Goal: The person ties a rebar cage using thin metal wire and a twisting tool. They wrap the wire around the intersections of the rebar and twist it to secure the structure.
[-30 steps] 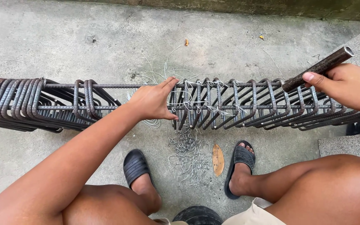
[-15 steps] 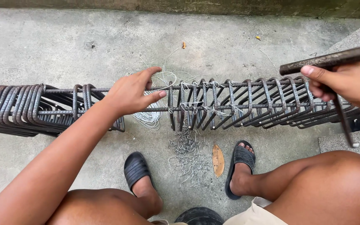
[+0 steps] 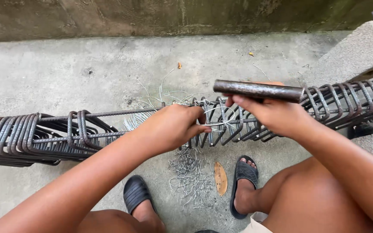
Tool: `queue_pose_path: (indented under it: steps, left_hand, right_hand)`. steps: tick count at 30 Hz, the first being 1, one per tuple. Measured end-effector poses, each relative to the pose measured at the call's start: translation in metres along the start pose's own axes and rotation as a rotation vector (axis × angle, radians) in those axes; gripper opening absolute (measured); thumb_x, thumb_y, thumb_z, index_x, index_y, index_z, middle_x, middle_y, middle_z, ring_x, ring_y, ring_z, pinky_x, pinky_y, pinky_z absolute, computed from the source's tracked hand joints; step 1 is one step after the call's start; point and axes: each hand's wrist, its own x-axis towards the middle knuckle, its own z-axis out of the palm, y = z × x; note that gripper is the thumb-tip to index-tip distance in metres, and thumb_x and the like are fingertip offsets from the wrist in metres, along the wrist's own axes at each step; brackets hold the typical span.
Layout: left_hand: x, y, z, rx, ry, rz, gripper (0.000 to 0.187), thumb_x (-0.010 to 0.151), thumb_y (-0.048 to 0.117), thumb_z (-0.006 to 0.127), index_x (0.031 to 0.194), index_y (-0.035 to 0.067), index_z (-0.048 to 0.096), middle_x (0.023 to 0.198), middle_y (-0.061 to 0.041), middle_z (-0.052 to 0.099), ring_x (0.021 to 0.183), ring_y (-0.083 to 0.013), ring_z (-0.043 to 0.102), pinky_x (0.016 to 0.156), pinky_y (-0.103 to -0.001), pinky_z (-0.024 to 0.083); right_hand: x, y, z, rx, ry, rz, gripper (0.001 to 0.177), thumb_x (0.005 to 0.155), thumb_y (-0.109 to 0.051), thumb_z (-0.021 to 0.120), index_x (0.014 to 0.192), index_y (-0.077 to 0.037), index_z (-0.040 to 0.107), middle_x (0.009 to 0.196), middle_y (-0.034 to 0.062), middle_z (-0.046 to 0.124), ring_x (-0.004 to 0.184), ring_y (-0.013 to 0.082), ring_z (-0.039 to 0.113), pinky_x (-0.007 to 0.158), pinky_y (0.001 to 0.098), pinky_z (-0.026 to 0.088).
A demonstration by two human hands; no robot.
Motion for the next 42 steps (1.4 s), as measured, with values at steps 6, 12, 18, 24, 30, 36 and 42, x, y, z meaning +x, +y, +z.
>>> queue_pose_path:
  steps: [6,12,18,24,30,36,42]
  left_hand:
    - [-0.004,0.022,-0.007,-0.099,-0.100,-0.019,0.026,0.098,0.034,0.061,0.099,0.010,0.071,0.078,-0.018,0.075,0.083,-0.0444,0.073,0.072,-0.054,0.059]
    - [-0.003,0.020,0.001,-0.064,-0.061,-0.045,0.024,0.097,0.030,0.065,0.086,0.011,0.074,0.067,-0.008,0.075,0.074,-0.0348,0.076,0.071,-0.043,0.060]
    - [-0.004,0.020,0.002,-0.052,-0.047,-0.015,0.026,0.095,0.031,0.065,0.085,0.009,0.072,0.068,-0.016,0.073,0.076,-0.0440,0.072,0.068,-0.052,0.058]
    - [-0.007,0.023,-0.014,-0.156,-0.125,0.014,0.026,0.097,0.027,0.059,0.080,0.009,0.067,0.066,-0.010,0.074,0.073,-0.0404,0.072,0.067,-0.049,0.057]
    - [-0.005,0.021,-0.014,-0.191,-0.149,0.068,0.029,0.100,0.023,0.052,0.078,0.009,0.064,0.066,-0.009,0.074,0.070,-0.0381,0.072,0.067,-0.047,0.058]
    - [-0.005,0.018,-0.014,-0.189,-0.108,0.142,0.030,0.101,0.020,0.052,0.075,0.011,0.063,0.061,-0.007,0.072,0.065,-0.0347,0.072,0.064,-0.042,0.058]
    - [-0.008,0.016,-0.014,-0.212,-0.085,0.162,0.028,0.100,0.018,0.054,0.075,0.010,0.063,0.060,-0.008,0.071,0.063,-0.0352,0.070,0.062,-0.043,0.057]
  right_hand:
    - [-0.001,0.009,0.005,-0.093,-0.086,0.136,0.032,0.076,-0.045,0.087,0.093,-0.019,0.079,0.057,-0.0042,0.048,0.054,0.0127,0.049,0.058,0.0282,0.042]
    - [-0.008,-0.001,0.009,-0.067,-0.169,0.039,0.038,0.070,-0.024,0.093,0.104,-0.011,0.082,0.077,0.0093,0.078,0.061,0.0235,0.067,0.064,0.0350,0.053]
    - [-0.015,0.001,0.014,0.054,-0.121,-0.065,0.030,0.076,-0.012,0.089,0.104,-0.009,0.081,0.086,0.0108,0.082,0.069,0.0215,0.073,0.065,0.0341,0.056]
    - [-0.019,0.004,0.008,0.058,-0.055,-0.151,0.028,0.075,-0.007,0.088,0.101,-0.003,0.078,0.087,0.0166,0.081,0.078,0.0332,0.079,0.075,0.0421,0.060]
    - [-0.019,0.005,0.007,0.055,-0.036,-0.157,0.025,0.077,-0.008,0.086,0.100,-0.002,0.078,0.087,0.0177,0.080,0.082,0.0340,0.079,0.076,0.0435,0.059]
    - [-0.020,0.004,0.008,0.074,-0.011,-0.123,0.018,0.077,-0.004,0.085,0.095,-0.003,0.079,0.081,0.0152,0.079,0.074,0.0292,0.077,0.072,0.0411,0.058]
    - [-0.020,0.007,0.012,0.049,0.013,-0.101,0.015,0.078,-0.002,0.084,0.092,-0.003,0.079,0.078,0.0152,0.078,0.071,0.0279,0.075,0.071,0.0407,0.057]
